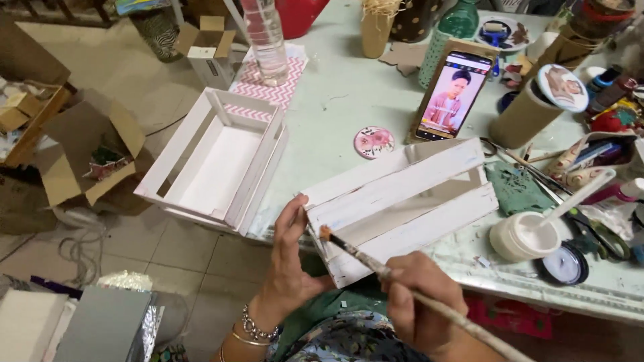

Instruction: Painting a small wooden crate with white paint using a paintbrush on a workshop table.

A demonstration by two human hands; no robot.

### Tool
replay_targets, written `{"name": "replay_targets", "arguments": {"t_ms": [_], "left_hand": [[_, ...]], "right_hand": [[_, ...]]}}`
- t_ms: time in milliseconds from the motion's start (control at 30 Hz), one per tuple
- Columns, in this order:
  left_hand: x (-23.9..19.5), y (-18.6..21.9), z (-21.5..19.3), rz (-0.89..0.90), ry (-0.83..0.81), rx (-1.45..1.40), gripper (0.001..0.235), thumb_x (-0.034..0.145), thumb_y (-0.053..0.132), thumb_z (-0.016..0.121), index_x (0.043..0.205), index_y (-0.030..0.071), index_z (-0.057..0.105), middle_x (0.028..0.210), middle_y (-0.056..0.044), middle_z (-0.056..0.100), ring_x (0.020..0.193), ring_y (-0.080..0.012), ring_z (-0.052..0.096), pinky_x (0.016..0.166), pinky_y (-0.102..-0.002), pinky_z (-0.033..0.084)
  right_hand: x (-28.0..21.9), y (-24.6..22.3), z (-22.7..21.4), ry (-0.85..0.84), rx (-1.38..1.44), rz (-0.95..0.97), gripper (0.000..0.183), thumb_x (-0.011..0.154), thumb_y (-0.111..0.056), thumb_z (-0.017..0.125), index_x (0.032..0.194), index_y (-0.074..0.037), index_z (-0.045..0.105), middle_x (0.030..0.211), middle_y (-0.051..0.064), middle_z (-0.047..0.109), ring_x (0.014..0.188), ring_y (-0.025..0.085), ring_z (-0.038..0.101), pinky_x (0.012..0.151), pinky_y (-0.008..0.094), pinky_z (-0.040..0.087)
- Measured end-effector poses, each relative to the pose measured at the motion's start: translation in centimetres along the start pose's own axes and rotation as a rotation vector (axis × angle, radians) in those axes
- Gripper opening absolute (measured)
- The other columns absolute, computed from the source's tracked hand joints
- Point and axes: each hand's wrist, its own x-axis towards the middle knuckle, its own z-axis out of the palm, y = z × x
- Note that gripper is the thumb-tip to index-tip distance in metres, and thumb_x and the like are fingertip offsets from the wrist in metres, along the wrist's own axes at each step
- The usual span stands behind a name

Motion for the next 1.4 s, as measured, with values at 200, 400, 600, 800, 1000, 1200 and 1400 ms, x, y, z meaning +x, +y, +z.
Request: {"name": "replay_targets", "arguments": {"t_ms": [200, 400, 600, 800, 1000, 1200, 1400], "left_hand": [[-0.1, 0.3, -0.4, -0.034, -0.066, -0.025, 0.085, 0.076, 0.026, 0.076, 0.135, 0.002, 0.02, 0.141, -0.023, 0.021, 0.137, -0.0371, 0.024, 0.116, -0.045, 0.03], [-0.4, -0.3, -0.1, 0.023, -0.004, 0.018, 0.1, 0.064, 0.036, 0.083, 0.135, 0.004, 0.019, 0.141, -0.02, 0.023, 0.134, -0.0351, 0.029, 0.116, -0.045, 0.033], [0.0, 0.2, -0.9, -0.034, -0.066, -0.004, 0.088, 0.068, 0.026, 0.081, 0.129, 0.002, 0.023, 0.138, -0.021, 0.023, 0.134, -0.0361, 0.026, 0.113, -0.042, 0.037], [0.0, -0.1, -0.9, 0.015, -0.025, -0.072, 0.096, 0.073, 0.033, 0.076, 0.139, 0.006, 0.011, 0.14, -0.022, 0.02, 0.136, -0.0366, 0.027, 0.113, -0.046, 0.038], [-0.2, 0.0, -1.1, 0.002, -0.038, -0.058, 0.097, 0.074, 0.035, 0.075, 0.144, 0.011, 0.011, 0.143, -0.018, 0.02, 0.138, -0.0347, 0.024, 0.111, -0.047, 0.041], [0.0, 0.3, -1.4, -0.01, -0.043, -0.068, 0.087, 0.077, 0.036, 0.072, 0.139, 0.005, 0.019, 0.141, -0.019, 0.023, 0.136, -0.0374, 0.027, 0.112, -0.047, 0.039], [-0.3, -0.1, -1.1, -0.014, -0.047, -0.045, 0.089, 0.076, 0.042, 0.069, 0.139, 0.009, 0.017, 0.142, -0.021, 0.023, 0.136, -0.0401, 0.027, 0.113, -0.054, 0.032]], "right_hand": [[2.5, 0.6, -3.1, 0.085, -0.379, 0.172, 0.023, 0.081, -0.007, 0.037, 0.059, -0.007, 0.044, 0.049, 0.007, 0.05, 0.039, 0.015, 0.051, 0.042, 0.025, 0.041], [3.9, 1.7, -5.3, 0.278, -0.624, 0.055, 0.003, 0.1, 0.01, 0.03, 0.102, 0.012, 0.032, 0.079, 0.026, 0.037, 0.054, 0.026, 0.041, 0.046, 0.034, 0.042], [3.0, 0.7, -0.2, 0.096, -0.419, -0.118, 0.009, 0.097, -0.007, 0.036, 0.094, -0.003, 0.029, 0.062, 0.011, 0.043, 0.042, 0.017, 0.047, 0.037, 0.025, 0.033], [3.2, -1.4, 3.2, 0.01, -0.206, 0.04, 0.018, 0.091, -0.015, 0.041, 0.091, 0.003, 0.036, 0.063, 0.02, 0.047, 0.039, 0.019, 0.049, 0.037, 0.027, 0.044], [4.2, -1.3, 3.2, 0.096, -0.313, -0.03, 0.019, 0.094, -0.013, 0.04, 0.094, 0.004, 0.033, 0.072, 0.021, 0.043, 0.042, 0.021, 0.045, 0.037, 0.028, 0.042], [3.2, -2.0, 3.1, 0.001, -0.327, -0.025, 0.015, 0.09, -0.01, 0.04, 0.09, 0.002, 0.032, 0.055, 0.012, 0.042, 0.045, 0.018, 0.045, 0.043, 0.026, 0.036], [3.0, -2.1, 2.8, 0.056, -0.366, -0.034, 0.023, 0.091, -0.019, 0.04, 0.088, 0.003, 0.031, 0.053, 0.014, 0.042, 0.04, 0.018, 0.044, 0.042, 0.027, 0.034]]}}
